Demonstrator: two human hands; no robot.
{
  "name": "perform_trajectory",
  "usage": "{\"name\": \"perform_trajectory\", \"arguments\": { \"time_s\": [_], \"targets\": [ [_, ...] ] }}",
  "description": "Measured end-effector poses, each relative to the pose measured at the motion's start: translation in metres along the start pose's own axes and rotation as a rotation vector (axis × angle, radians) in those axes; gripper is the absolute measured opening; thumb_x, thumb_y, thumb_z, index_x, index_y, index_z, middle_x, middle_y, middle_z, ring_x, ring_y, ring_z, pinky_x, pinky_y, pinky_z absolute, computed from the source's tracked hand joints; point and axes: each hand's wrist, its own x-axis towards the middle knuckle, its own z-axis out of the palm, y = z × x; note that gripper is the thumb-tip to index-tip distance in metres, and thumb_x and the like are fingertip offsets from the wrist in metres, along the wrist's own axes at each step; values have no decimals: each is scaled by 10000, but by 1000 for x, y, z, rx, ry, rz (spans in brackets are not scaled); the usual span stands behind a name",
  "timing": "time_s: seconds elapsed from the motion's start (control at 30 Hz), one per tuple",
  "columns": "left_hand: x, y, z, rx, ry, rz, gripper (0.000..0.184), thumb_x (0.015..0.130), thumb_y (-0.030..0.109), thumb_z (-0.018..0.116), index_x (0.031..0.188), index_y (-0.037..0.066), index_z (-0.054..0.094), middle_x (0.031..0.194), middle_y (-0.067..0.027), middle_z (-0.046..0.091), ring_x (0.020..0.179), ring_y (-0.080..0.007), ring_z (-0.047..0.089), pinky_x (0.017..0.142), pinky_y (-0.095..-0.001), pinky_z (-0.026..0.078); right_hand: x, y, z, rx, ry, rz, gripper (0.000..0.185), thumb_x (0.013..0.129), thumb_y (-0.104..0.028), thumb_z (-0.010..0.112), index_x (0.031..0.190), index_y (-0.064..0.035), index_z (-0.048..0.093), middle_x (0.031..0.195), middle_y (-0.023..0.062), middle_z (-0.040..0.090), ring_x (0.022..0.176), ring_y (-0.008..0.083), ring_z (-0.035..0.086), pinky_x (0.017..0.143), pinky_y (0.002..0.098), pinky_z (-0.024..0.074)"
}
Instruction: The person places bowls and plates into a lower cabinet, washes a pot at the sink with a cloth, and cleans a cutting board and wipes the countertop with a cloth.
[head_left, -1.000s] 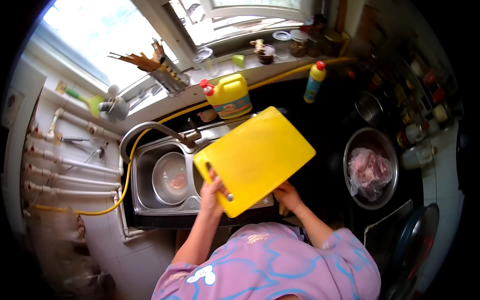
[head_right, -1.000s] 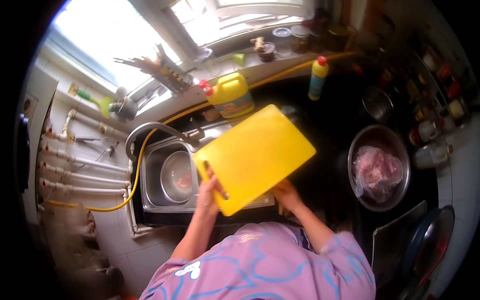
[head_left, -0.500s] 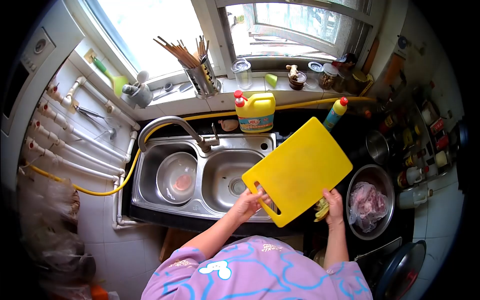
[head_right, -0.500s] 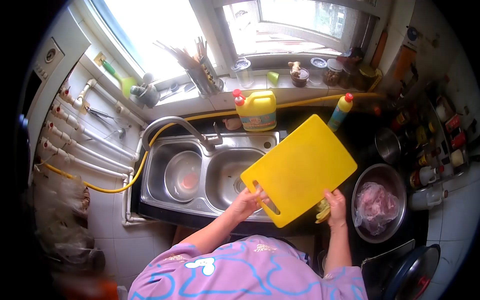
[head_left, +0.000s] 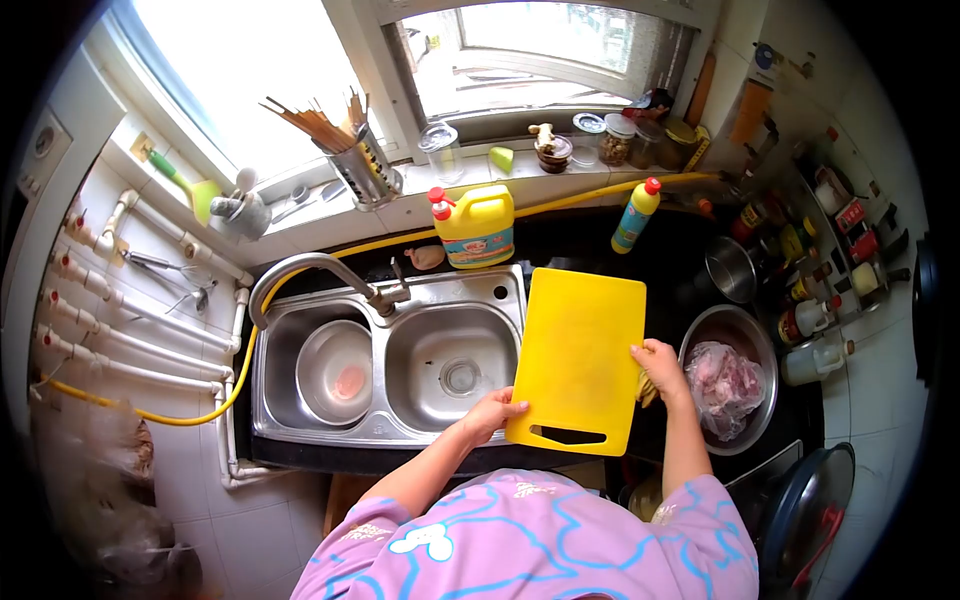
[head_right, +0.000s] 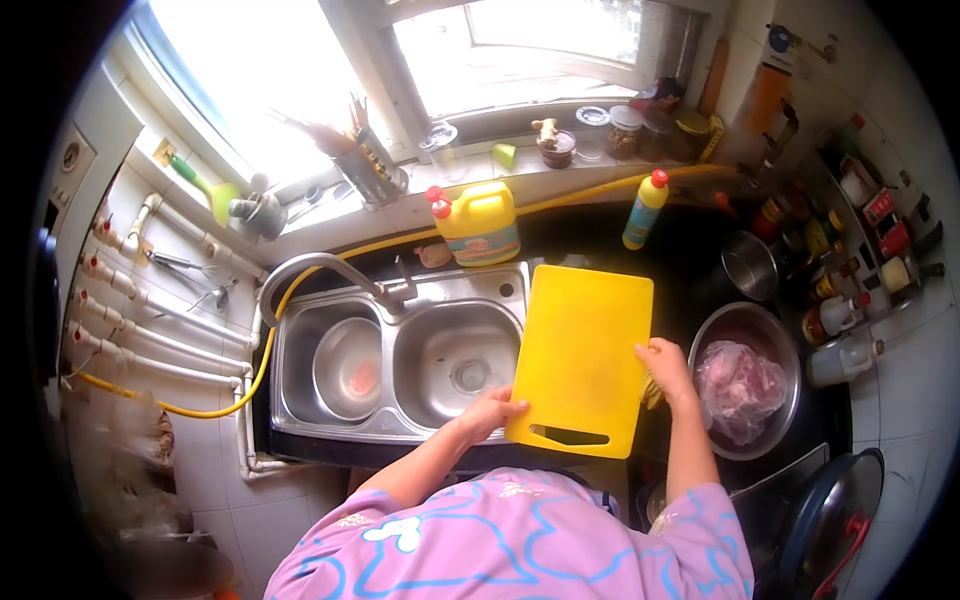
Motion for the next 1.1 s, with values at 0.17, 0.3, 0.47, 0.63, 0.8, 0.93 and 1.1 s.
{"name": "perform_trajectory", "arguments": {
  "time_s": [0.17,0.3,0.47,0.63,0.8,0.93,1.1],
  "targets": [
    [26,-20,5,-61,21,-108,327,968,107,493,1281,16,517,1214,-91,609,1080,-210,595,945,-347,458,-40,6,21,-544,406,-77,256,868,-204,598,1055,-39,658,1064,182,624,1009,351,593,878,396,470],
    [50,-42,10,-147,61,-119,255,964,139,528,1194,37,570,1101,-74,652,980,-192,633,834,-339,502,-58,17,29,-406,544,-260,203,877,-97,572,1053,-29,648,1072,167,617,1003,342,597,874,378,475],
    [47,-19,17,383,157,-179,340,955,329,546,1023,13,652,871,-101,697,754,-222,677,729,-376,531,-57,19,59,-390,529,-364,202,881,-85,571,1063,-25,635,1061,148,620,995,308,613,864,358,479],
    [34,-14,6,1310,212,-19,613,951,523,383,764,14,670,683,-121,668,731,-303,664,735,-432,505,-57,-13,106,-368,397,-342,222,849,-101,620,1053,-31,568,1055,172,611,979,357,591,840,399,478],
    [-25,-16,-44,837,582,139,438,936,432,474,818,64,682,705,-123,672,717,-317,661,685,-430,493,-87,-30,149,-541,-157,-772,313,818,-216,653,1096,-83,598,1092,145,594,1012,323,561,857,425,475],
    [-105,-56,-108,554,801,184,369,940,338,528,845,18,685,680,-104,666,655,-209,650,638,-339,489,-108,11,182,-767,-565,-781,453,748,-83,585,1200,-82,566,1186,185,525,1017,385,507,882,462,453],
    [-229,-85,-185,203,996,156,327,973,279,524,915,-7,673,734,-64,668,675,-118,636,647,-256,504,-119,-9,285,-600,-796,-810,443,768,-83,674,1199,-75,572,1144,149,555,1018,346,524,870,398,464]
  ]
}}
